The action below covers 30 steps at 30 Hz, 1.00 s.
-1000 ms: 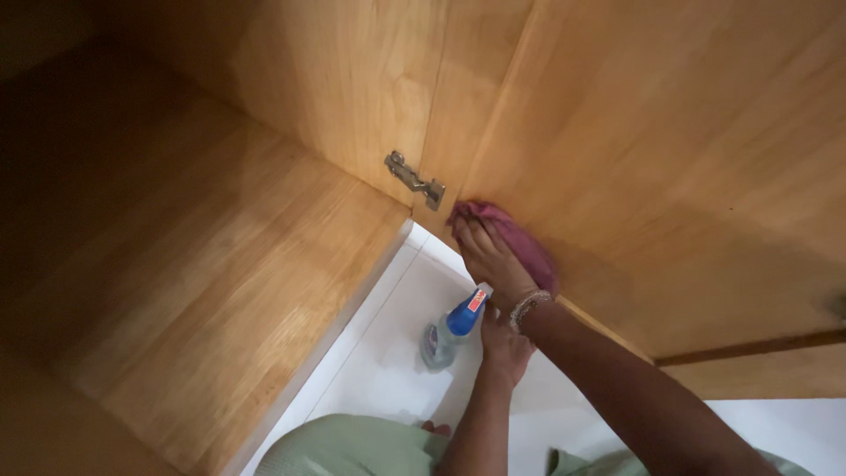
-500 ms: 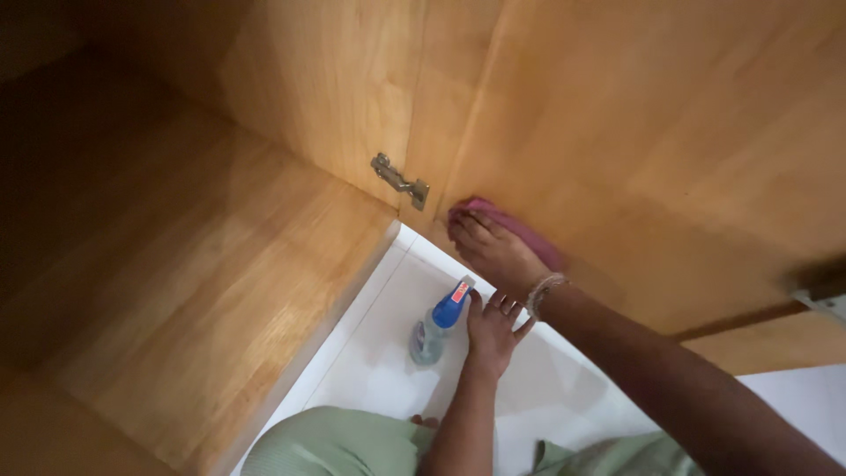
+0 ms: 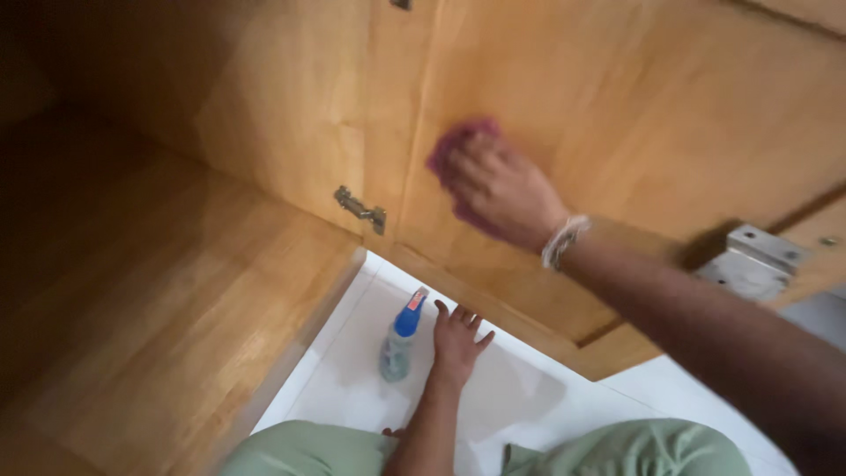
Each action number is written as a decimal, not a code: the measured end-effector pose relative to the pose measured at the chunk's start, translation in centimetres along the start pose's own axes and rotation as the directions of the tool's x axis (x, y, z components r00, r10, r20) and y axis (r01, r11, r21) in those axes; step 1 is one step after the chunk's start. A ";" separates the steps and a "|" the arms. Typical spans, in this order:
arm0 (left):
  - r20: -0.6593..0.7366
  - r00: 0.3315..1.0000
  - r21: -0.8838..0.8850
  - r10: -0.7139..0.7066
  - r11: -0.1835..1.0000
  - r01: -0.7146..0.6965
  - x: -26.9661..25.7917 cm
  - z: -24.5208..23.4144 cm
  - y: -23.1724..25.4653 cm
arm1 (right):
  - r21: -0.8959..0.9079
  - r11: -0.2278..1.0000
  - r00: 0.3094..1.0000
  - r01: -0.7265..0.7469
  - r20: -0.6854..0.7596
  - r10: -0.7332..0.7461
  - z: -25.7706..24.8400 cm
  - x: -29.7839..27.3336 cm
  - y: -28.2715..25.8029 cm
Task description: The person opens a cabinet door and cleans the inner side of the door and the cabinet interior by wiping them with a cloth.
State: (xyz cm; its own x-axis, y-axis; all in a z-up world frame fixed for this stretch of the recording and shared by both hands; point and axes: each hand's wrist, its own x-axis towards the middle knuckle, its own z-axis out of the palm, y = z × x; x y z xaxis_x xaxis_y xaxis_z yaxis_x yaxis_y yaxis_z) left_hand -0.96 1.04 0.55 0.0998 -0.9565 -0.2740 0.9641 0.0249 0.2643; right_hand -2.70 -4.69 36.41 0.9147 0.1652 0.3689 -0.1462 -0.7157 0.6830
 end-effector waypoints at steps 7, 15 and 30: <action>0.005 1.000 0.036 -0.012 0.999 0.012 -0.1 0.1 -0.2 | -0.177 0.967 0.977 -0.185 -0.137 0.162 -8.3 1.5 8.7; -0.072 0.997 0.089 0.006 0.996 0.000 -1.1 0.9 -0.3 | -0.214 0.957 0.963 -0.195 -0.225 0.146 -10.1 0.8 9.3; -0.125 0.992 0.014 0.000 1.000 0.002 -1.8 2.2 0.4 | 0.019 0.966 0.966 -0.257 0.001 0.257 -0.2 -3.1 0.0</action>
State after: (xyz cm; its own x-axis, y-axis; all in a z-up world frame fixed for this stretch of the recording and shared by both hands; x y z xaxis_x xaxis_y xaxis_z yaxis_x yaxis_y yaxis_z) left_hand -1.26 2.14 3.24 0.1299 -0.9127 -0.3873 0.9606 0.0191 0.2772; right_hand -5.59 -5.07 35.38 0.8467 -0.0246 0.5315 -0.3689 -0.7470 0.5531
